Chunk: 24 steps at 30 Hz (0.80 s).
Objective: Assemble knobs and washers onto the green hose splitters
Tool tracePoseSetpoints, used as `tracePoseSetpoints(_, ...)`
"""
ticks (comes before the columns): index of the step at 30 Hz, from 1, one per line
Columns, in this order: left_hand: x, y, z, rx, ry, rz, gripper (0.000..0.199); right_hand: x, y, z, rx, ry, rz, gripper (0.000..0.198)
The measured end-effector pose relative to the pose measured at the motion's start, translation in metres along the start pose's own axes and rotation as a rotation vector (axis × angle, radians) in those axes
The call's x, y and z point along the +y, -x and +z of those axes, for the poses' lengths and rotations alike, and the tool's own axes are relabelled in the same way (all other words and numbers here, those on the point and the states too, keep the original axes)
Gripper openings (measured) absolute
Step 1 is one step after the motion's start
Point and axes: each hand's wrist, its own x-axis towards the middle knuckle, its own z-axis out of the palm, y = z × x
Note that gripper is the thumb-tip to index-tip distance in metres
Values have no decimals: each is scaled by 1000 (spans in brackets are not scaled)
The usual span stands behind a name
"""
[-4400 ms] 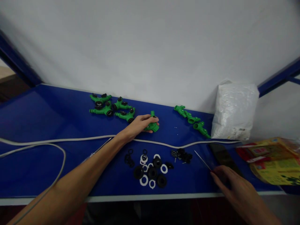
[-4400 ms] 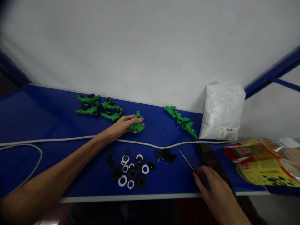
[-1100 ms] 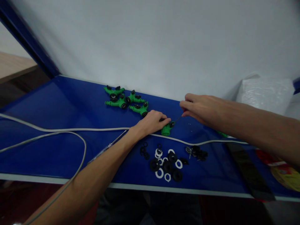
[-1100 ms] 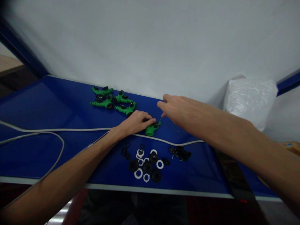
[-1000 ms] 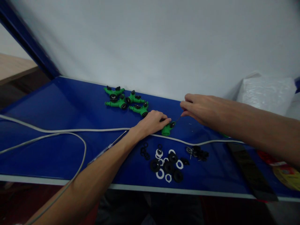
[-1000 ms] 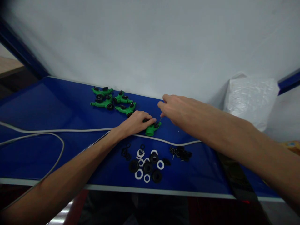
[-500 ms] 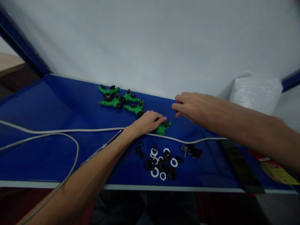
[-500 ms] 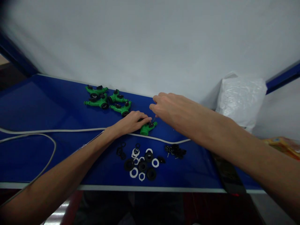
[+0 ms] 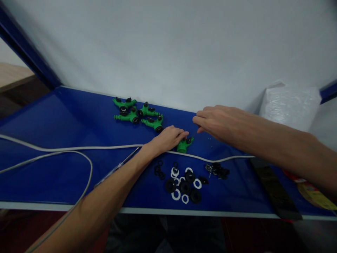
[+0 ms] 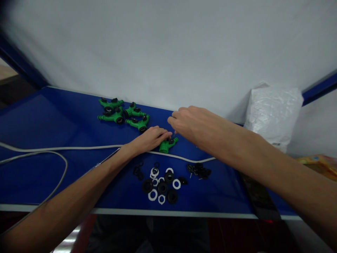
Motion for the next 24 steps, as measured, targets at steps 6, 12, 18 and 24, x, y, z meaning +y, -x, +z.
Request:
tracePoseSetpoints(6,3,1,-2,-19,-30,-14,43,5,6,9,-18,66,-28,15)
tracePoseSetpoints(12,3,1,-1,-3,-36,-30,45,-9,8,6,54,55,-57,29)
tracePoseSetpoints(18,3,1,0,11,-23,-23,44,-15,1,-5,56,-84,-48,30)
tracePoseSetpoints(24,-3,1,6,44,-63,37,40,-3,-4,-1,-6,-68,-19,13)
